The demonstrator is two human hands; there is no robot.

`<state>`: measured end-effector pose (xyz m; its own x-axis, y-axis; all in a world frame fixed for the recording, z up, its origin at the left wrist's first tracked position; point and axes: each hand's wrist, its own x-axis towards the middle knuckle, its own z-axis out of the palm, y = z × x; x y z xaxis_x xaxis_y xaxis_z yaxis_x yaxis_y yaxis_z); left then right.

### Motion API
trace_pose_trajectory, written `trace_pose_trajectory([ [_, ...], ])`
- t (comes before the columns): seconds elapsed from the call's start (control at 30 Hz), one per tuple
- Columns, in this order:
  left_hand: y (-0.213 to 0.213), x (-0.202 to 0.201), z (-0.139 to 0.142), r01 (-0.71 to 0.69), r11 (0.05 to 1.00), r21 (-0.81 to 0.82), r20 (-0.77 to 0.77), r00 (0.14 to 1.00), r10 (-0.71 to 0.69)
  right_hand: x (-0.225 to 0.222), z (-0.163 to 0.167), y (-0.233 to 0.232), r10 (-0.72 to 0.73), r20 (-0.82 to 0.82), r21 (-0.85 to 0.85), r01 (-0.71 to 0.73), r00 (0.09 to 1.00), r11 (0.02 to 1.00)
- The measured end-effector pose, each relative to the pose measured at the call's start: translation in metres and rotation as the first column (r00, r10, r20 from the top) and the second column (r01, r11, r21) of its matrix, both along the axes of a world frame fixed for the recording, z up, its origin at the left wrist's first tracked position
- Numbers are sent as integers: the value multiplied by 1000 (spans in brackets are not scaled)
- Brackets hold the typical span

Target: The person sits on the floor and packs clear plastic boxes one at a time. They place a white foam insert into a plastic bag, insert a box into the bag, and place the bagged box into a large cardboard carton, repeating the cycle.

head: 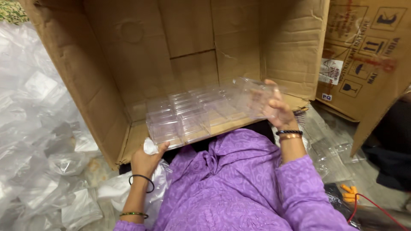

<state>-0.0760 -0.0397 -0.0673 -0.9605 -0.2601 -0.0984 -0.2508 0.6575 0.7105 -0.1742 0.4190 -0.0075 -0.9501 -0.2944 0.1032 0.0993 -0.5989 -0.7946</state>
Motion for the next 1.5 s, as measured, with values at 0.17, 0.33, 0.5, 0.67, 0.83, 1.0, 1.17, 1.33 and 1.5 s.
trace_pose_trajectory([
  [0.17, 6, 2, 11, -20, 999, 30, -29, 999, 21, 16, -34, 7, 14, 108, 221, -37, 994, 975],
  [0.33, 7, 2, 8, -20, 1000, -6, -63, 998, 20, 8, -37, -40, 95, 21, 610, -88, 995, 788],
  [0.5, 6, 1, -3, -25, 999, -30, -44, 999, 24, 20, -22, -48, -17, -137, 919, 134, 990, 371],
  [0.67, 5, -5, -11, -19, 999, -37, 34, 999, 20, 21, -22, 13, -194, -214, 639, 287, 957, 713],
  [0.83, 6, -6, -8, -47, 999, -19, -20, 999, 46, -9, -48, 15, -137, -233, 861, 270, 963, 431],
  [1.0, 10, -5, 2, -59, 997, 48, -82, 995, 63, -8, -16, -8, -66, -423, 905, 425, 904, 13],
  [1.17, 8, -7, 8, -59, 996, 62, -54, 997, 63, -60, 46, -99, 240, -724, 664, 748, 647, -14],
  [1.33, 2, -10, 9, -43, 995, 94, -71, 996, 50, -162, -9, -334, 781, -186, 956, 294, 597, 3],
  [1.5, -2, -13, 7, -36, 993, 109, -79, 996, 44, -204, -85, -448, 814, 229, 881, 242, 534, -406],
])
